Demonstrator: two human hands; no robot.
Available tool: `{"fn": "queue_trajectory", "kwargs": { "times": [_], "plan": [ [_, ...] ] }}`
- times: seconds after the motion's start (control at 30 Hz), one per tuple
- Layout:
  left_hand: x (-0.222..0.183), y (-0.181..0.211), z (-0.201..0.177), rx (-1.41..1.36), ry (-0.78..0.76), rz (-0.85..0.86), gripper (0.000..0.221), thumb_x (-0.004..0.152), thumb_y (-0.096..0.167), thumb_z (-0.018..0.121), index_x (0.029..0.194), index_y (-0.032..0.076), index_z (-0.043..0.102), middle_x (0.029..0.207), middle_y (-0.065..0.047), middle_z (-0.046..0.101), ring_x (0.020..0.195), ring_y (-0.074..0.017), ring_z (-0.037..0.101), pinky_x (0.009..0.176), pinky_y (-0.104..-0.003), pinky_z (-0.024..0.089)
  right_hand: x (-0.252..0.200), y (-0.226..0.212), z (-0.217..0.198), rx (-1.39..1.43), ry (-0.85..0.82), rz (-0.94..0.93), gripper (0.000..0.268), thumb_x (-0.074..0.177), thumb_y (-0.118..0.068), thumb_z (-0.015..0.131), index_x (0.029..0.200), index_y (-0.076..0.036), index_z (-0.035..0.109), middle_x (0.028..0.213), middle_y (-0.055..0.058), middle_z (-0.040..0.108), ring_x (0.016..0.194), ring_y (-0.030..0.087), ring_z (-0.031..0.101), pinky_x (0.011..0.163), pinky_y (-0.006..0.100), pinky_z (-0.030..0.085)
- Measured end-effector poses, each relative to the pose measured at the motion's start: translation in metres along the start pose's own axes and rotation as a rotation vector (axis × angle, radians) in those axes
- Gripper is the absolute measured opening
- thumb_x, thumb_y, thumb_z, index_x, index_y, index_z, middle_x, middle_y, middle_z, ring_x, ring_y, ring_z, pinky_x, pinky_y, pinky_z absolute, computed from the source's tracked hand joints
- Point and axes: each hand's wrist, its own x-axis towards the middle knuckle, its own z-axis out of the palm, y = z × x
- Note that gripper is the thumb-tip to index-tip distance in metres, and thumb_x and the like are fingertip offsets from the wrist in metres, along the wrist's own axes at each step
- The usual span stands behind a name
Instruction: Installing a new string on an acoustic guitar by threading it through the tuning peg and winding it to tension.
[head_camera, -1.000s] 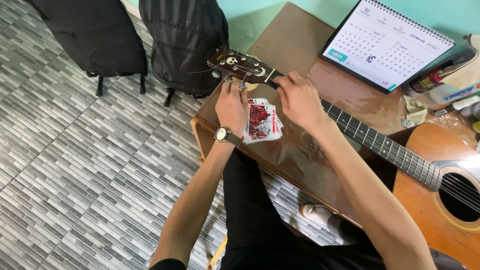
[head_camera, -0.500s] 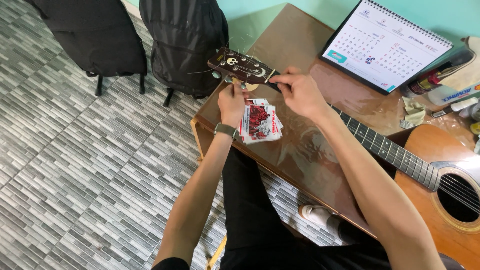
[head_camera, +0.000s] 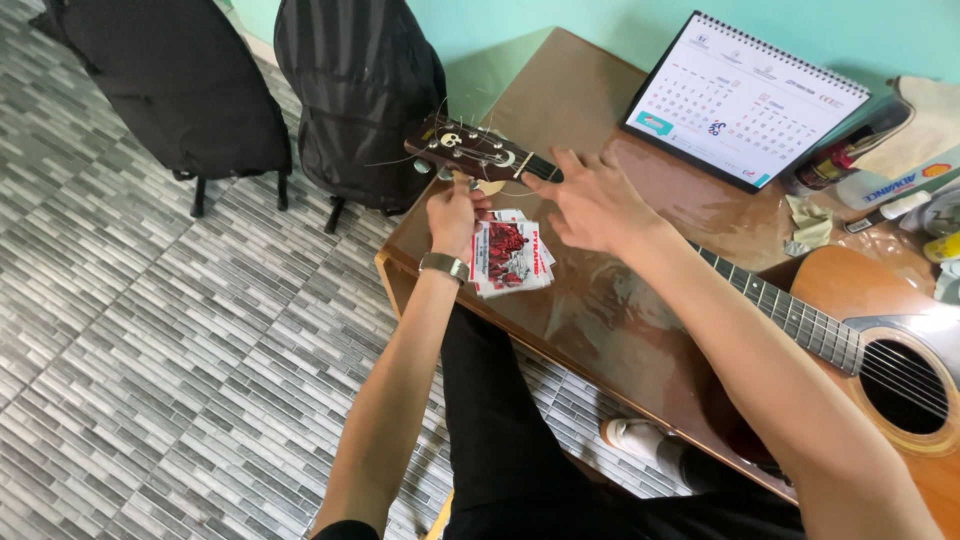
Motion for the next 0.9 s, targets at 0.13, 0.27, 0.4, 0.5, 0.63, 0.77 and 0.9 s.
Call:
{"fn": "queue_trajectory", "kwargs": {
  "times": [0.13, 0.27, 0.4, 0.5, 0.63, 0.77, 0.9],
  "plan": [
    [-0.037, 0.009, 0.002, 0.567, 0.351, 0.429, 0.029, 0.093, 0.034, 0.066, 0.107, 0.009, 0.068, 0.096, -0.021, 0.075, 0.094, -0.0457, 0.072, 0.077, -0.054, 0.057, 0.0, -0.005, -0.026, 0.071, -0.157, 0.049, 0.058, 0.089, -0.02, 0.064, 0.146, -0.029, 0.059, 0.141, 0.019, 0.059, 0.113, 0.045, 0.069, 0.093, 0.053, 0.054],
    [-0.036, 0.003, -0.007, 0.776, 0.176, 0.662, 0.028, 0.104, 0.025, 0.054, 0.106, 0.003, 0.07, 0.094, -0.025, 0.073, 0.091, -0.0477, 0.071, 0.075, -0.052, 0.058, -0.003, -0.007, -0.033, 0.083, -0.161, 0.012, 0.056, 0.088, -0.012, 0.061, 0.143, -0.023, 0.063, 0.132, 0.021, 0.064, 0.107, 0.044, 0.072, 0.089, 0.052, 0.058],
    [0.028, -0.027, -0.002, 0.018, 0.003, 0.02, 0.041, 0.092, 0.036, 0.054, 0.078, 0.003, 0.073, 0.057, -0.012, 0.068, 0.038, -0.0185, 0.062, 0.032, -0.027, 0.049, -0.006, -0.009, -0.045, 0.105, -0.168, 0.013, 0.061, 0.087, -0.015, 0.062, 0.146, -0.03, 0.059, 0.136, 0.019, 0.062, 0.112, 0.043, 0.07, 0.092, 0.052, 0.057],
    [-0.042, 0.014, -0.006, 0.879, 0.278, 0.656, 0.037, 0.094, 0.03, 0.068, 0.118, 0.001, 0.064, 0.105, -0.023, 0.068, 0.089, -0.0429, 0.073, 0.07, -0.053, 0.061, 0.004, 0.001, -0.028, 0.12, -0.142, 0.021, 0.059, 0.087, -0.014, 0.065, 0.143, -0.03, 0.062, 0.134, 0.019, 0.065, 0.112, 0.042, 0.07, 0.091, 0.05, 0.058],
    [-0.01, -0.01, -0.005, 0.986, 0.166, 0.701, 0.027, 0.107, 0.022, 0.052, 0.111, 0.0, 0.068, 0.101, -0.021, 0.071, 0.085, -0.0416, 0.074, 0.07, -0.048, 0.061, 0.002, -0.003, -0.034, 0.1, -0.148, 0.009, 0.058, 0.086, -0.014, 0.065, 0.142, -0.028, 0.063, 0.133, 0.019, 0.065, 0.11, 0.042, 0.07, 0.09, 0.051, 0.058],
    [-0.001, -0.005, -0.007, 0.595, 0.083, 0.245, 0.036, 0.094, 0.04, 0.048, 0.089, 0.017, 0.075, 0.07, -0.004, 0.075, 0.083, -0.0295, 0.076, 0.076, -0.044, 0.06, -0.004, -0.01, -0.043, 0.086, -0.151, 0.012, 0.056, 0.086, -0.016, 0.065, 0.14, -0.03, 0.063, 0.135, 0.018, 0.064, 0.113, 0.041, 0.07, 0.091, 0.051, 0.058],
    [-0.046, 0.022, -0.009, 1.058, 0.071, 0.656, 0.029, 0.104, 0.024, 0.051, 0.117, 0.002, 0.066, 0.097, -0.02, 0.071, 0.085, -0.0426, 0.074, 0.067, -0.054, 0.06, -0.007, -0.014, -0.047, 0.079, -0.154, 0.027, 0.059, 0.088, -0.018, 0.062, 0.145, -0.033, 0.059, 0.134, 0.017, 0.066, 0.114, 0.039, 0.07, 0.093, 0.05, 0.058]
  ]
}}
